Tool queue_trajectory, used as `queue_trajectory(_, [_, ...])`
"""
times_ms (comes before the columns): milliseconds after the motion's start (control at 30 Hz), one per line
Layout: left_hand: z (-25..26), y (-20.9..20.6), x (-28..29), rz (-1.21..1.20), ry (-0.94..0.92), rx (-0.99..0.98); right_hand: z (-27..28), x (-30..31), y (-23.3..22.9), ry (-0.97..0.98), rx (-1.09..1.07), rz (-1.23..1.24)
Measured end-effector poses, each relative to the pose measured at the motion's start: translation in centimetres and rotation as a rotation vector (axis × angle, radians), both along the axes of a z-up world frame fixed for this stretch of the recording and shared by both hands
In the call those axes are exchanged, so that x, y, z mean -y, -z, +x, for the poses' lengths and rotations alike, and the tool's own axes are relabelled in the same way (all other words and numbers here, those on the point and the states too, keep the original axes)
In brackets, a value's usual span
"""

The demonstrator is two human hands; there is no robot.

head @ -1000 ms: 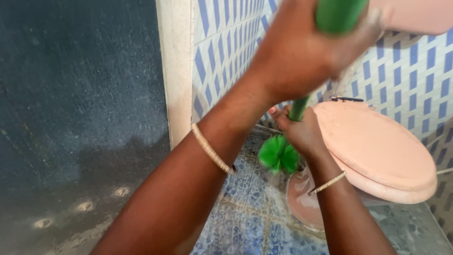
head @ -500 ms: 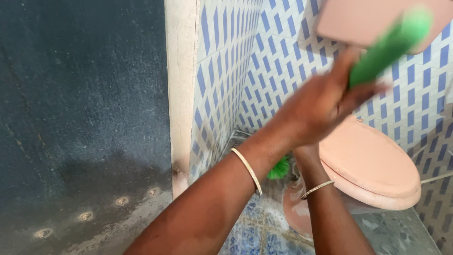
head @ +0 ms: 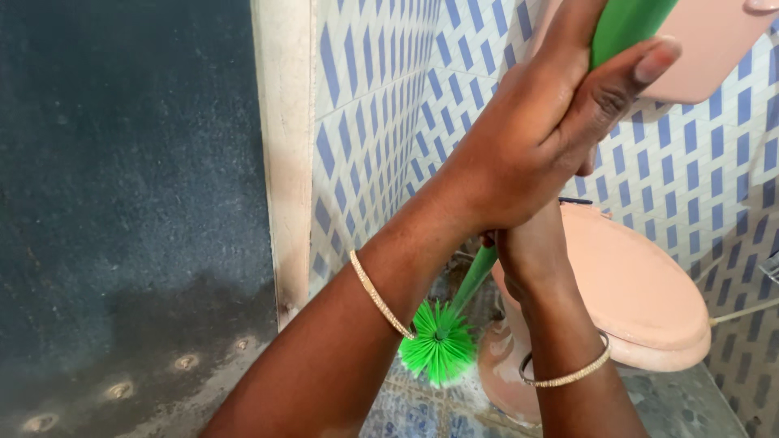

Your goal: The person uses a green toilet brush to scrub the base and sides of a pink toilet in a tiled bathroom. The person repeatedly scrubs the same area around the toilet base and the wall junction.

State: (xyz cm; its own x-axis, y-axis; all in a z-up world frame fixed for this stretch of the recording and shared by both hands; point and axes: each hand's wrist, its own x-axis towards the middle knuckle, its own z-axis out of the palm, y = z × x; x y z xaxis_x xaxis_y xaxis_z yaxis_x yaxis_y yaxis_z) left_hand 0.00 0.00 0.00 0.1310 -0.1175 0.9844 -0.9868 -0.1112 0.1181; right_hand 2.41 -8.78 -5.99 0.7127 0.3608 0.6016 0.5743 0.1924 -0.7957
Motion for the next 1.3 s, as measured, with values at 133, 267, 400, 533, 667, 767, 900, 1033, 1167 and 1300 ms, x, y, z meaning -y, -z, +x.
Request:
queue_trajectory(133, [2.5, 1.6, 0.4, 0.008, -0.007, -0.066, 2.7, -0.4, 1.5, 0.083, 0.171, 0.089])
queue_trajectory(267, [5.6, 5.3, 0.5, 0.192, -0.048, -0.384, 9.2, -0.3, 6.6, 0.085, 0.162, 0.174])
queue_trajectory(400, [5.6, 10.3, 0.7, 0.381, -0.162, -0.525, 14.6, 1.1, 13.0, 0.358, 0.32, -0.294])
queue_trajectory(533, [4.9, 10.6, 1.4, 0.349, -0.278, -0.496, 17.0, 4.7, 16.1, 0.231, 0.294, -0.343])
queue_trajectory(667, [4.4, 6.9, 2.2, 0.079, -0.064, -0.411, 17.0, 4.3, 16.7, 0.103, 0.126, -0.234])
queue_trajectory(767, [3.6, 2.9, -0.2, -0.171, 0.176, -0.317, 15.4, 2.6, 16.9, 0.207, 0.005, -0.521])
queue_trajectory(900, [1.6, -0.3, -6.8, -0.255, 0.187, -0.319, 12.8, 0.0, 16.8, 0.256, -0.042, -0.902])
queue_trajectory(1033, [-0.7, -0.9, -10.5, -0.272, 0.162, -0.26, 10.9, -1.6, 14.8, 0.005, 0.085, -0.855])
queue_trajectory(1167, [-2.4, -1.5, -11.9, -0.257, 0.176, -0.156, 7.8, -3.0, 11.9, 0.091, 0.186, -0.922])
queue_trajectory(1300, [-2.6, -1.5, -12.4, -0.269, 0.13, -0.134, 4.7, -3.7, 8.3, 0.101, 0.195, -1.063])
